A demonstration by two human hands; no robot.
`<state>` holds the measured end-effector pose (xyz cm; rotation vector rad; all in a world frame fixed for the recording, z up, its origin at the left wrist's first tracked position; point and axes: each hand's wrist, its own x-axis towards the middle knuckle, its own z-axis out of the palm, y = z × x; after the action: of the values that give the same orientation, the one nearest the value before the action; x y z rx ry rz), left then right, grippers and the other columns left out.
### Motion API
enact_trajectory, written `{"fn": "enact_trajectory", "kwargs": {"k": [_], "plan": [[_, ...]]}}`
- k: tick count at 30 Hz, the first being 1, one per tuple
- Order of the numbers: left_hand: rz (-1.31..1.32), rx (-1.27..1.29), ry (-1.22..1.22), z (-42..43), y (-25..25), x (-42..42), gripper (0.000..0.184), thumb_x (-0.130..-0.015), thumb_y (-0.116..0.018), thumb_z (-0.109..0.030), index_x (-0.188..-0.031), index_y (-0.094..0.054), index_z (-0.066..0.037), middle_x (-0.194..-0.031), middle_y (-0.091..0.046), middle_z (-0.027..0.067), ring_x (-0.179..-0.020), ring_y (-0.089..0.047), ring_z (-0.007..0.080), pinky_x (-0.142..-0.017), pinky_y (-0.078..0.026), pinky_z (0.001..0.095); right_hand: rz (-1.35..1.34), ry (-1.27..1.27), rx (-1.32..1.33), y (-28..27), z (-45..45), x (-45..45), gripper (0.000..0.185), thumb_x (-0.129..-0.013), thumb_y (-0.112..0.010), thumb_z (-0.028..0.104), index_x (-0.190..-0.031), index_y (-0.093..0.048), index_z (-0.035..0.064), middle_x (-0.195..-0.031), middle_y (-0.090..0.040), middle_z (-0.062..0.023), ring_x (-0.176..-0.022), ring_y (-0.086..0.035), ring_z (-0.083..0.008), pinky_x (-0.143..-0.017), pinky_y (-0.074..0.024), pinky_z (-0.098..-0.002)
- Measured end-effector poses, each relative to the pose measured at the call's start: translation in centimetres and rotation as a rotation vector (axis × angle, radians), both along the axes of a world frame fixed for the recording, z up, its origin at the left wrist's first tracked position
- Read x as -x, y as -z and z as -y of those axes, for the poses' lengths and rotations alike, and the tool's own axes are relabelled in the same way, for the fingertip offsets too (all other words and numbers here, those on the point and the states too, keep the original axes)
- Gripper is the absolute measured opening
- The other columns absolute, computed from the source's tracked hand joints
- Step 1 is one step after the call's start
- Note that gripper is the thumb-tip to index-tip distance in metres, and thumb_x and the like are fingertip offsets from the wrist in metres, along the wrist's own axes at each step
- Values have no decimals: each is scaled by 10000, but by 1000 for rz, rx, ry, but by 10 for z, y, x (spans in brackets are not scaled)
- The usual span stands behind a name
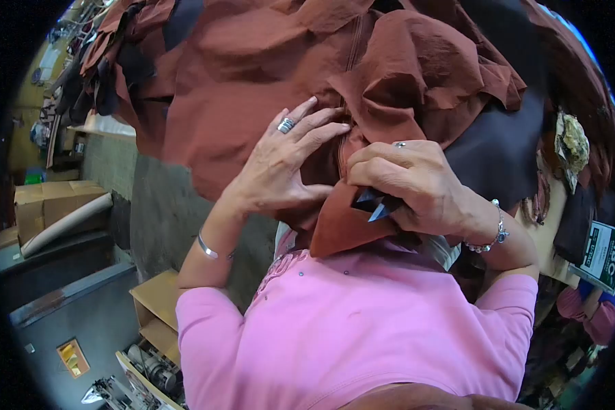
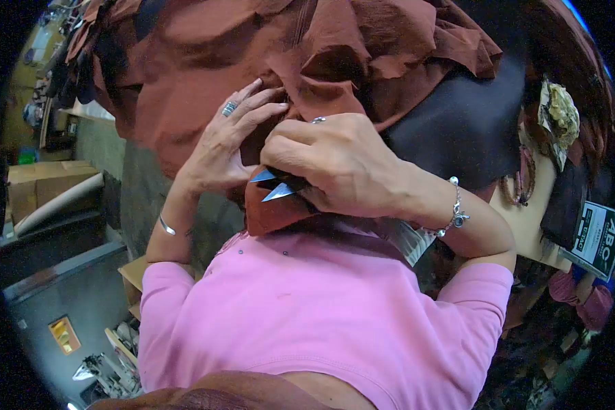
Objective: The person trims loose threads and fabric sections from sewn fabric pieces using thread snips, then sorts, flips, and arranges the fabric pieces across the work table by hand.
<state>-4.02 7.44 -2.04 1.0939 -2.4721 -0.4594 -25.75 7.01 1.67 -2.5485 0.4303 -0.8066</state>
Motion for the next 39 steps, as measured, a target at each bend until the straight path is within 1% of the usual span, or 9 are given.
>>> {"fn": "enact_trajectory", "kwargs": {"k": [9,10,16,19,21,27,30,35,39], "plan": [[-432,-20,-47,-1,-13,2,402,-691,-650,-120,-1064,-541,-17,-1090,-545,158,-1115,-473,279,-962,-355,380,434,-9,-12,-29,11,-20,236,-619,-635,114,-822,-549,29,-732,-539,-97,-610,-565,-265,-549,-449,-297],[-497,-85,-114,-2,-23,3,373,-699,-632,-91,-1049,-533,-10,-1056,-557,152,-1053,-480,239,-911,-366,346,290,-36,-182,-40,16,-7,257,-710,-598,171,-922,-549,34,-853,-567,-93,-761,-592,-219,-666,-467,-298],[-647,-298,-362,-14,-70,20,255,-728,-532,47,-977,-480,26,-880,-609,104,-768,-490,68,-658,-393,191,993,299,-1644,6,46,15,227,-876,-482,169,-1071,-525,59,-1004,-540,-43,-893,-529,-115,-784,-431,-260],[-525,-281,-289,6,-57,20,294,-730,-495,73,-1020,-485,32,-882,-606,116,-794,-516,79,-709,-414,211,527,488,-1108,22,92,22,154,-859,-509,158,-977,-571,79,-786,-554,26,-648,-511,-57,-651,-445,-195],[-569,-357,-209,10,-49,21,312,-726,-478,82,-1032,-504,28,-884,-604,118,-819,-534,93,-750,-423,231,748,535,-1031,-1,83,29,122,-833,-552,149,-918,-582,67,-510,-371,100,-394,-262,-9,-473,-324,-110],[-529,-462,-146,15,-44,24,215,-695,-462,88,-872,-569,28,-825,-582,104,-781,-566,161,-729,-430,247,173,218,-190,-32,36,17,460,-649,-700,164,-1064,-539,42,-1094,-537,-39,-955,-550,-159,-660,-470,-253],[-417,-340,-61,11,-49,26,189,-661,-468,104,-798,-569,23,-785,-560,105,-732,-560,196,-681,-430,257,-81,374,-27,-9,40,8,309,-675,-657,202,-938,-576,64,-900,-583,-91,-840,-577,-291,-671,-470,-381],[-370,-325,-40,3,-49,23,187,-616,-468,108,-742,-573,18,-774,-547,108,-736,-563,227,-666,-433,267,-120,663,162,-18,77,19,124,-701,-595,0,-821,-565,0,-757,-594,-129,-644,-568,-229,-581,-459,-305],[-401,-318,-101,2,-47,26,185,-600,-470,101,-730,-573,20,-799,-565,123,-769,-574,232,-682,-438,268,30,278,-222,-29,48,14,365,-627,-690,71,-955,-534,34,-914,-576,-101,-804,-571,-280,-685,-462,-321]]}}
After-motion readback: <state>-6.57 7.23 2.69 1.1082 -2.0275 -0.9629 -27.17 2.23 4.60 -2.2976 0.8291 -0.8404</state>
